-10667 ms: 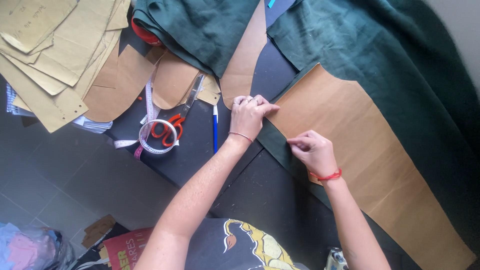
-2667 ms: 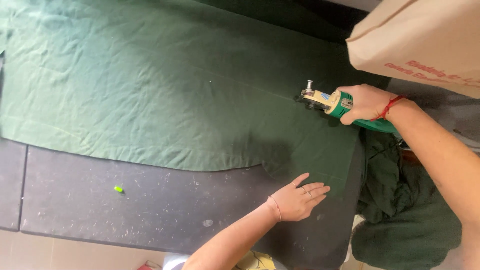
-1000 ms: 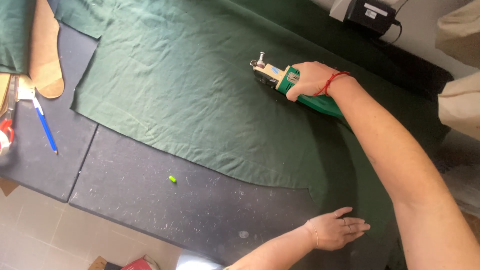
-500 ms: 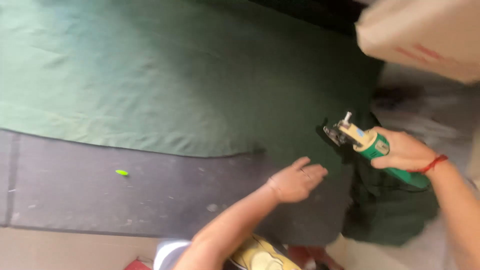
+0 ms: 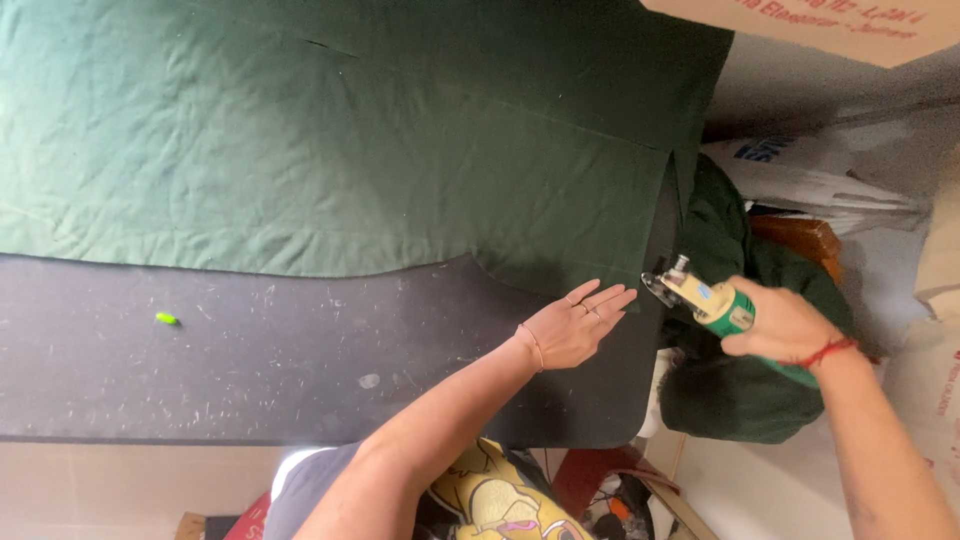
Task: The person places a paper pattern on a large piece of green fabric and marks it with a pencil. They then use an electric rotary cutter to cut the fabric along the pattern's outline. After cutting, they remove the pattern and handle the cut fabric pieces.
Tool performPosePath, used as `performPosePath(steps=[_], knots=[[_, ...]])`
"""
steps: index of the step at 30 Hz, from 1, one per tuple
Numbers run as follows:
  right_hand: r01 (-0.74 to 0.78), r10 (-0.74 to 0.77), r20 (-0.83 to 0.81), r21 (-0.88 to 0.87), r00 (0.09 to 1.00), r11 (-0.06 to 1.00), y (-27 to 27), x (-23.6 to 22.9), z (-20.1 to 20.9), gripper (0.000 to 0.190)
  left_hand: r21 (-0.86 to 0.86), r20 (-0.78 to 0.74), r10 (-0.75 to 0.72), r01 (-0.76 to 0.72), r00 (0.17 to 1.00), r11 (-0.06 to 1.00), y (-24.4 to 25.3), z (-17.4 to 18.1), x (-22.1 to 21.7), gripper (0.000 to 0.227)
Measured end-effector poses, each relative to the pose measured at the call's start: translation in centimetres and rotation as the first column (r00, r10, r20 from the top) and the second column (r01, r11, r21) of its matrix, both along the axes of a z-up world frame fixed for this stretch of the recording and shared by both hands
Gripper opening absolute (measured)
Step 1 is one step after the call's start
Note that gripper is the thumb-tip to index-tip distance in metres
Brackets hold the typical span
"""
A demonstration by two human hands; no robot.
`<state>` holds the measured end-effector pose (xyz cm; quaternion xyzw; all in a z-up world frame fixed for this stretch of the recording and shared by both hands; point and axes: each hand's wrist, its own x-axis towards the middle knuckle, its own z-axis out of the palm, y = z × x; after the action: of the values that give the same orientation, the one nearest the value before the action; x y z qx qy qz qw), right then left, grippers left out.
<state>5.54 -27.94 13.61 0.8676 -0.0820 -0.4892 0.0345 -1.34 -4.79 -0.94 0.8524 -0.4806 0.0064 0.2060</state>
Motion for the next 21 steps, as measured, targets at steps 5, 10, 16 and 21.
performPosePath(steps=[5, 10, 16, 21], knots=[[-0.073, 0.074, -0.063, 0.020, 0.995, 0.997, 1.1, 2.5, 0.4, 0.052, 0.046, 0.048, 0.015, -0.017, 0.999, 0.999, -0.1, 0.0, 0.0, 0.045], [-0.124, 0.127, -0.044, 0.055, 0.991, 0.991, 0.8, 3.0, -0.1, 0.050, 0.054, 0.035, 0.008, -0.010, 0.999, 0.998, 0.1, 0.5, 0.2, 0.046], [-0.171, 0.175, -0.024, 0.119, 0.984, 0.978, 2.2, 3.3, -1.1, 0.049, 0.003, 0.050, 0.014, -0.015, 0.999, 1.000, 0.1, 0.1, 0.1, 0.046], [-0.218, 0.225, -0.038, 0.134, 0.974, 0.967, 3.6, 3.8, -1.5, 0.053, -0.026, 0.060, 0.011, -0.009, 0.998, 1.000, 0.3, 0.1, 0.0, 0.047]])
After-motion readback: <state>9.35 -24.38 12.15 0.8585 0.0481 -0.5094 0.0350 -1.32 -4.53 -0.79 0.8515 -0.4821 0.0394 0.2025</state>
